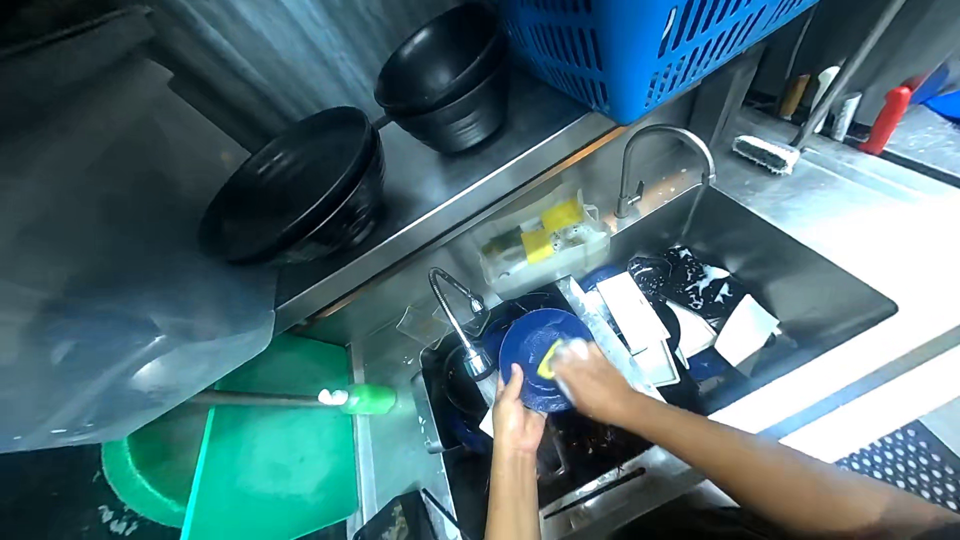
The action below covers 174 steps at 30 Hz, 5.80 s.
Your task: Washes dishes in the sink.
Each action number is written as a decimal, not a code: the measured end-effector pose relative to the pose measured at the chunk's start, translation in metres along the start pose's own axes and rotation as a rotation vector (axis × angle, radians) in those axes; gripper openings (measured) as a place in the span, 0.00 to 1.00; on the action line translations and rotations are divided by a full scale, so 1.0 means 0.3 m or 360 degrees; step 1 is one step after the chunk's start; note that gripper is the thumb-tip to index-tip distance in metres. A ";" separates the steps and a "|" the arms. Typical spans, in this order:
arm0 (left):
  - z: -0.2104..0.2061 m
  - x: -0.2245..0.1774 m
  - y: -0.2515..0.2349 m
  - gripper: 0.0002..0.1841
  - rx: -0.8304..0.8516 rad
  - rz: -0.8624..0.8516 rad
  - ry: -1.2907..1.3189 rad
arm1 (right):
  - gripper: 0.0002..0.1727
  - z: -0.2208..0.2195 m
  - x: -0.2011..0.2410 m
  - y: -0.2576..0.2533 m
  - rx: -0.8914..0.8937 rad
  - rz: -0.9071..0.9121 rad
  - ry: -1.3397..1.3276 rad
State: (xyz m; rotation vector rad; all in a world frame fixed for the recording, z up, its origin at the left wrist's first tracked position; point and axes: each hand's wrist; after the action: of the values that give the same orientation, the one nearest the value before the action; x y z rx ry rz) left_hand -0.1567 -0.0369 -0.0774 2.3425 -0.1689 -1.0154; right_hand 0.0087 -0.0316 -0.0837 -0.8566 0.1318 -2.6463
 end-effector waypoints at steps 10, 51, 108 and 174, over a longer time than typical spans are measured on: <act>-0.184 0.070 -0.001 0.23 -0.0441 -0.0016 -0.0241 | 0.33 0.136 0.189 0.000 -0.0715 -0.0507 -0.1197; 0.482 -0.234 -0.145 0.16 -0.1042 -0.1055 -0.2067 | 0.21 -0.034 -0.807 0.369 -0.1986 -0.2642 -0.2380; 0.176 0.050 -0.140 0.38 -0.0899 -0.0182 -0.0289 | 0.37 0.262 -0.446 -0.625 0.0105 -0.0312 -0.0308; -0.191 0.225 0.012 0.26 -0.0282 -0.0073 0.0033 | 0.24 0.047 -0.270 -0.285 -0.0095 -0.0167 -0.0033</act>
State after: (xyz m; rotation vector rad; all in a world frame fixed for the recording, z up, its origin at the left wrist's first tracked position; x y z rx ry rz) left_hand -0.0687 -0.0360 -0.0868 2.2042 -0.0161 -0.9857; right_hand 0.0520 0.0777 -0.1000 -0.9339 0.1655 -2.7425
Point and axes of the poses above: each hand's wrist, its own y-axis away from the middle knuckle, its own z-axis out of the back of the hand, x = y × z, and after that the axes turned 8 degrees about -x, right-handed
